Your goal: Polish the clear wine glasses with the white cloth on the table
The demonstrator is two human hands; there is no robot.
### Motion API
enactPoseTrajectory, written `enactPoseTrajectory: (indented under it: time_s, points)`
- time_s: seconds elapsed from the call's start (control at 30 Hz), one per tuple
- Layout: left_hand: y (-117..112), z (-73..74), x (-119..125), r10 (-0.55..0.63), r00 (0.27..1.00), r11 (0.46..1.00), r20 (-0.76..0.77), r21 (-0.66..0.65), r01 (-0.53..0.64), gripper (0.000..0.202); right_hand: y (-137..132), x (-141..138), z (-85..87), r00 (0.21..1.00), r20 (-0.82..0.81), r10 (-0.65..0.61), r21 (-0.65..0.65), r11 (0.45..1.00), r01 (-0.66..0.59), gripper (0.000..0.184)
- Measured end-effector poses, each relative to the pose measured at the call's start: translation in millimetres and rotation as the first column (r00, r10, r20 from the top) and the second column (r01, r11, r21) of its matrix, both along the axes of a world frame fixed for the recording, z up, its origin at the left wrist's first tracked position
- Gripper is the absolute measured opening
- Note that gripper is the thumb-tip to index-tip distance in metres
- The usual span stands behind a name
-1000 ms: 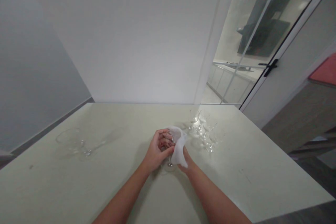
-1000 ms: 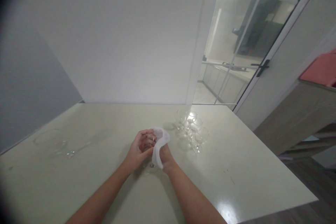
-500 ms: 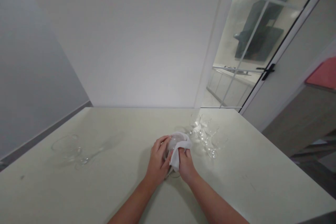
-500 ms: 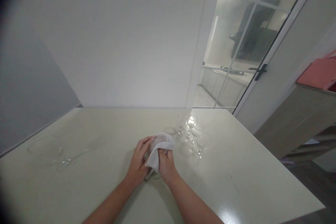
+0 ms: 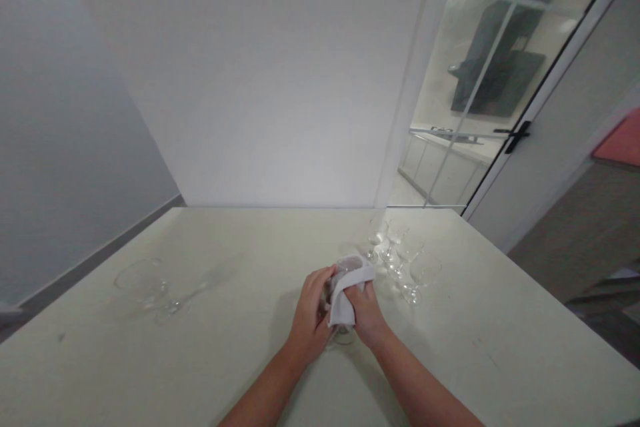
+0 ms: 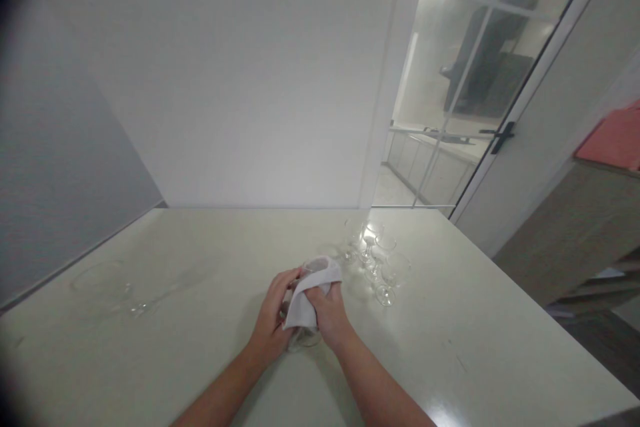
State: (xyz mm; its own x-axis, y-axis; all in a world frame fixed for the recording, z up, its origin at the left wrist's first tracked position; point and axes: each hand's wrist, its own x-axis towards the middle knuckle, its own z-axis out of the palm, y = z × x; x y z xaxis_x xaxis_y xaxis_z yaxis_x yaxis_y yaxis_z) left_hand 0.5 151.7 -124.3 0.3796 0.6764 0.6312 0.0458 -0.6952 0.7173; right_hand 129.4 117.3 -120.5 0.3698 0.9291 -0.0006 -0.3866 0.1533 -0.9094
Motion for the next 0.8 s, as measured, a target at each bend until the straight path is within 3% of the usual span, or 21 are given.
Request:
enactPoseTrajectory:
  time_s: [0.13,0.33,0.43,0.6,0.8]
  points:
    - [-2,3.1,2,0.044,0.999,0.997,-0.014,-0.059,-0.044,0.045,2,1,-0.6,0.994,0.059,-0.091,-0.051,0.994,0.094,0.055]
    - [-4,6.4,4,0.073,0.997,0.989,0.017,-0.130,-0.070,0.040,4,-5,6.9,0.986,0.057,-0.157,-0.074,0.984,0.161,0.065]
    - [-3,7.3,3,0.042,0.999,0.987,0.023,-0.154,-0.038,0.041,-1,-4,6.5,0.993,0.067,-0.092,-0.108,0.989,0.099,0.059]
    - [-2,8.7,0,-0.078,0.997,0.981,-0.007,-0.178,0.075,0.042,-7,-1,-2.4,0.998,0.051,0.036,-0.030,0.999,-0.034,0.056]
    - [-3,4.4,2,0.158,0.987,0.986,0.041,-0.063,-0.155,0.037,-1,-8,-10.4,0.991,0.005,-0.137,-0.120,0.983,0.136,0.060]
